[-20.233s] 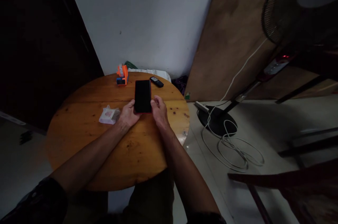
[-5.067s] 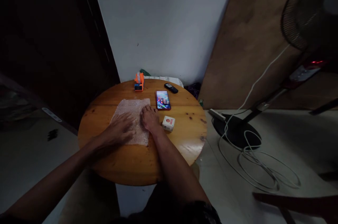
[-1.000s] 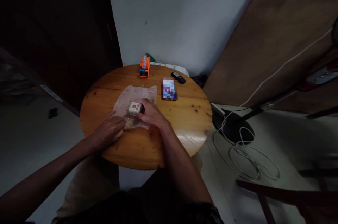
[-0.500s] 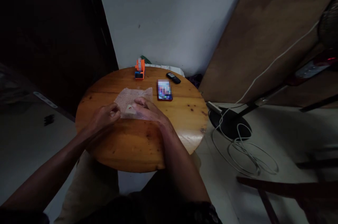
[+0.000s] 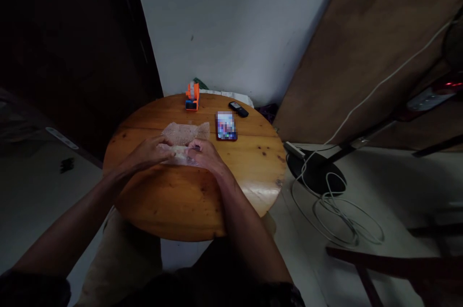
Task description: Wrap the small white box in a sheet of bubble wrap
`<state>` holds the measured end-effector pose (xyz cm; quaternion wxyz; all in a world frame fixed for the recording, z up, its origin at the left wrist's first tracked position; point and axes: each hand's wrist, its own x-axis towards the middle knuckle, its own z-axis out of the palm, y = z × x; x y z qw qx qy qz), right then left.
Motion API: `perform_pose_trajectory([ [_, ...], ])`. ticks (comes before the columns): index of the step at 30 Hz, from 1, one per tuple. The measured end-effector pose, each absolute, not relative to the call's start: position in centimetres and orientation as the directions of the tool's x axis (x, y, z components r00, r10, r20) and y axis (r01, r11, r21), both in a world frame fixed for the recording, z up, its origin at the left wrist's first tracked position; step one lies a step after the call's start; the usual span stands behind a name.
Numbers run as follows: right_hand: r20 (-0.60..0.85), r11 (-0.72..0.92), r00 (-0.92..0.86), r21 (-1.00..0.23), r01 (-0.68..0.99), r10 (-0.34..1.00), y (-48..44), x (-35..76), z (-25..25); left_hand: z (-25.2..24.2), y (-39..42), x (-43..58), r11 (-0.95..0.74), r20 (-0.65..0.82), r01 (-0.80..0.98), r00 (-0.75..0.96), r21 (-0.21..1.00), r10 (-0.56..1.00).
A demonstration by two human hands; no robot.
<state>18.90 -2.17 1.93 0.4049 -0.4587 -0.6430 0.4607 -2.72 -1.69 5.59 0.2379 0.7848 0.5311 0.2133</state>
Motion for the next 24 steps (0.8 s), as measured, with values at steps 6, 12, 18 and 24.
perform_pose_trajectory([
  [6,0.06,0.119,-0.247,-0.965,0.232,0.967,-2.5,18.9,2.5,3.6,-0.5,-1.2,-0.31,0.138,0.554,0.33,0.773,0.934],
  [12,0.045,0.118,-0.246,-0.95,0.29,0.968,-2.4,18.9,2.0,2.6,-1.3,-1.3,-0.295,0.161,0.475,0.301,0.829,0.94],
  [18,0.084,0.167,-0.238,-0.919,0.357,0.968,-2.2,19.1,1.7,2.8,-1.6,-1.2,-0.305,0.159,0.501,0.313,0.81,0.936],
  [24,0.109,0.197,-0.248,-0.91,0.364,0.963,-2.3,19.1,1.9,2.7,-1.8,-1.3,-0.322,0.178,0.476,0.324,0.818,0.929],
])
